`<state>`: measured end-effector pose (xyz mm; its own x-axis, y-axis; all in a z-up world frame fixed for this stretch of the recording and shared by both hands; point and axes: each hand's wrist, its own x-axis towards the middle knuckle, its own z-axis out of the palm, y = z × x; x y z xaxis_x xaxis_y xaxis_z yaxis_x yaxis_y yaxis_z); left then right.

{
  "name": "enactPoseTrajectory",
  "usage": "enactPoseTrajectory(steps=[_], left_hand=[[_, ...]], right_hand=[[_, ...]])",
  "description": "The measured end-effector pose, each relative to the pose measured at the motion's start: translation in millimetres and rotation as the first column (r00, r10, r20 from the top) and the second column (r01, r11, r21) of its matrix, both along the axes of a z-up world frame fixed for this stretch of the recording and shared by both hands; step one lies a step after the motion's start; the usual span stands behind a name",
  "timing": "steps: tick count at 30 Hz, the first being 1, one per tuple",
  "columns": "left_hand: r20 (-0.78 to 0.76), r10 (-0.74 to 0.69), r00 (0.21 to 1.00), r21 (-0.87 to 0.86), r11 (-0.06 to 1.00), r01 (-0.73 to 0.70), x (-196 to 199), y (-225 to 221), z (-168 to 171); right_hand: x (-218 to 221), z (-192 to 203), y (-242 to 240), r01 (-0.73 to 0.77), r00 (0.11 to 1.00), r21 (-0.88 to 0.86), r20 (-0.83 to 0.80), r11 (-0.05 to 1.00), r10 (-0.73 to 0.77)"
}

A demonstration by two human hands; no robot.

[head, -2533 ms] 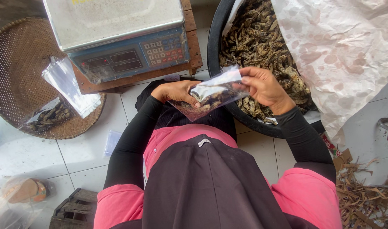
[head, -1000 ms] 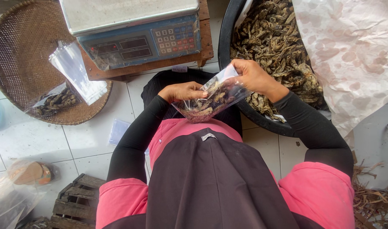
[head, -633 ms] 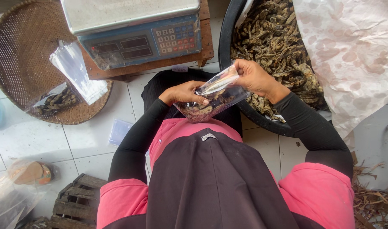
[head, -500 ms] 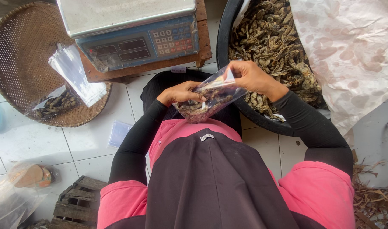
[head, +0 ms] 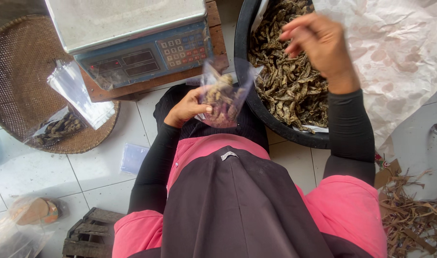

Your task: The person scoops dried fish from a large basin into clear plastic bags, weighs each bag on a digital scale, and places the filled bags into a woven tray. The process is repeated multiple times throughout the clip.

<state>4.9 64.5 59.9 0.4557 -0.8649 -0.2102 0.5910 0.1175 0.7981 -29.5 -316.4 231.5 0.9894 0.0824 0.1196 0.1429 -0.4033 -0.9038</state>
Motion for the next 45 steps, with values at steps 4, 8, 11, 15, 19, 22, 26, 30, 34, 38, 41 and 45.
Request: enactPoseTrajectory(steps=[4, 8, 11, 15, 19, 22, 26, 30, 34, 38, 41, 45], left_hand=[[-0.006, 0.170, 0.985, -0.134, 0.977, -0.169, -8, 8, -17], [-0.085, 0.181, 0.980, -0.188, 0.963, -0.195, -16, 7, -27], [-0.159, 0.183, 0.970, -0.148, 0.967, -0.207, -24, 2, -26], [-0.221, 0.133, 0.966, -0.242, 0.952, -0.186, -32, 4, -12], [-0.058, 0.081, 0.995, -0.160, 0.983, -0.089, -35, 9, 2], [0.013, 0.046, 0.999, -0.126, 0.991, -0.044, -32, 4, 4], [0.007, -0.010, 1.000, -0.047, 0.999, 0.010, -27, -1, 2], [0.023, -0.024, 0.999, -0.012, 1.000, 0.024, -26, -3, 3], [-0.016, 0.053, 0.998, -0.017, 0.998, -0.053, -26, -2, 6], [0.019, 0.069, 0.997, -0.009, 0.998, -0.069, -24, 1, 11], [0.078, 0.075, 0.994, 0.029, 0.997, -0.078, -22, 1, 19], [0.101, 0.096, 0.990, 0.075, 0.992, -0.104, -21, 0, 24]], right_hand=[[-1, -58, -36, 0.282, 0.936, -0.198, -0.161, 0.939, -0.314], [-12, -161, -32, 0.073, 0.895, -0.579, -0.321, 0.812, -0.309], [-14, -238, -14, 0.072, 0.972, -0.864, -0.052, 0.499, -0.231], [-18, -302, -5, 0.126, 0.966, -0.941, 0.045, 0.313, -0.253], [-26, -312, -20, 0.131, 0.936, -0.891, -0.034, 0.435, -0.352], [-30, -301, -28, 0.153, 0.930, -0.796, -0.085, 0.585, -0.358], [-22, -295, -21, 0.143, 0.977, -0.841, 0.037, 0.522, -0.209], [-11, -299, -7, 0.144, 0.966, -0.907, 0.042, 0.395, -0.256], [-14, -300, -2, 0.127, 0.972, -0.913, 0.038, 0.388, -0.231], [-16, -298, 1, 0.178, 0.971, -0.893, 0.091, 0.414, -0.221], [-8, -292, 7, 0.218, 0.966, -0.856, 0.120, 0.469, -0.231], [1, -267, 1, 0.299, 0.912, -0.633, -0.032, 0.714, -0.410]])
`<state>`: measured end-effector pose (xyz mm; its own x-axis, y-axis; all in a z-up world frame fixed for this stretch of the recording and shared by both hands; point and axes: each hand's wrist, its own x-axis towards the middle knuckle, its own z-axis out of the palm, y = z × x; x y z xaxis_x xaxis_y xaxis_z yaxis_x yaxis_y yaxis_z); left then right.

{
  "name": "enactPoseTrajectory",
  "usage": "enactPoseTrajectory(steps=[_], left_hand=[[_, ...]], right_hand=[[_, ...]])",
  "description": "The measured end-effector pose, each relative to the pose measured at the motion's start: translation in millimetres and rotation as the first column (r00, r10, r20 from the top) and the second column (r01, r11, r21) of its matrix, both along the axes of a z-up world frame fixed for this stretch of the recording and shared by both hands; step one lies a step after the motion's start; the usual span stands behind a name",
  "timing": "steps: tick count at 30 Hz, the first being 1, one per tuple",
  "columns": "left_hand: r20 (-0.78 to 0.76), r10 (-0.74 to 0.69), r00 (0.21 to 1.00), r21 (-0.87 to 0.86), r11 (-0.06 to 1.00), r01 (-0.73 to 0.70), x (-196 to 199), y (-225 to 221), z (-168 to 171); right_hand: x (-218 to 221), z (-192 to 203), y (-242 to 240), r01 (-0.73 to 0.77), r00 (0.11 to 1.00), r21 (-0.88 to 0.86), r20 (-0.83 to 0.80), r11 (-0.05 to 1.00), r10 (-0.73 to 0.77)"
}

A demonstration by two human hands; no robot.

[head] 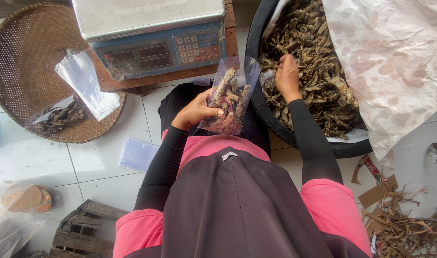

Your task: The person scoops dried fish from a large basin into clear plastic bags, weighs each bag on a digital scale, and places the filled bags into a woven tray. The process is repeated multiple times throughout the clip.

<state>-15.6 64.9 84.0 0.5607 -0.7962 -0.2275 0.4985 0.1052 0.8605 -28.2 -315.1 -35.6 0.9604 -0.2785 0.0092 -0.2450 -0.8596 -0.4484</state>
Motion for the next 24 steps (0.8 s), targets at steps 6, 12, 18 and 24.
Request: enactPoseTrajectory(steps=[6, 12, 18, 24], left_hand=[[-0.020, 0.011, 1.000, -0.018, 1.000, -0.011, 2, 0, -4], [-0.048, 0.061, 0.997, -0.034, 0.997, -0.062, 4, -1, -8], [-0.018, 0.058, 0.998, -0.001, 0.998, -0.058, 6, -2, -7], [0.002, 0.055, 0.998, 0.006, 0.998, -0.055, 5, -3, -4]], right_hand=[[-12, 65, -33, 0.266, 0.961, 0.734, -0.154, 0.625, -0.228], [-26, 73, -67, 0.186, 0.954, -0.001, 0.240, 0.983, -0.180], [-29, 23, -31, -0.219, 0.974, -0.427, -0.141, 0.877, 0.175], [-17, 14, 6, -0.440, 0.767, -0.370, -0.629, 0.818, 0.128]])
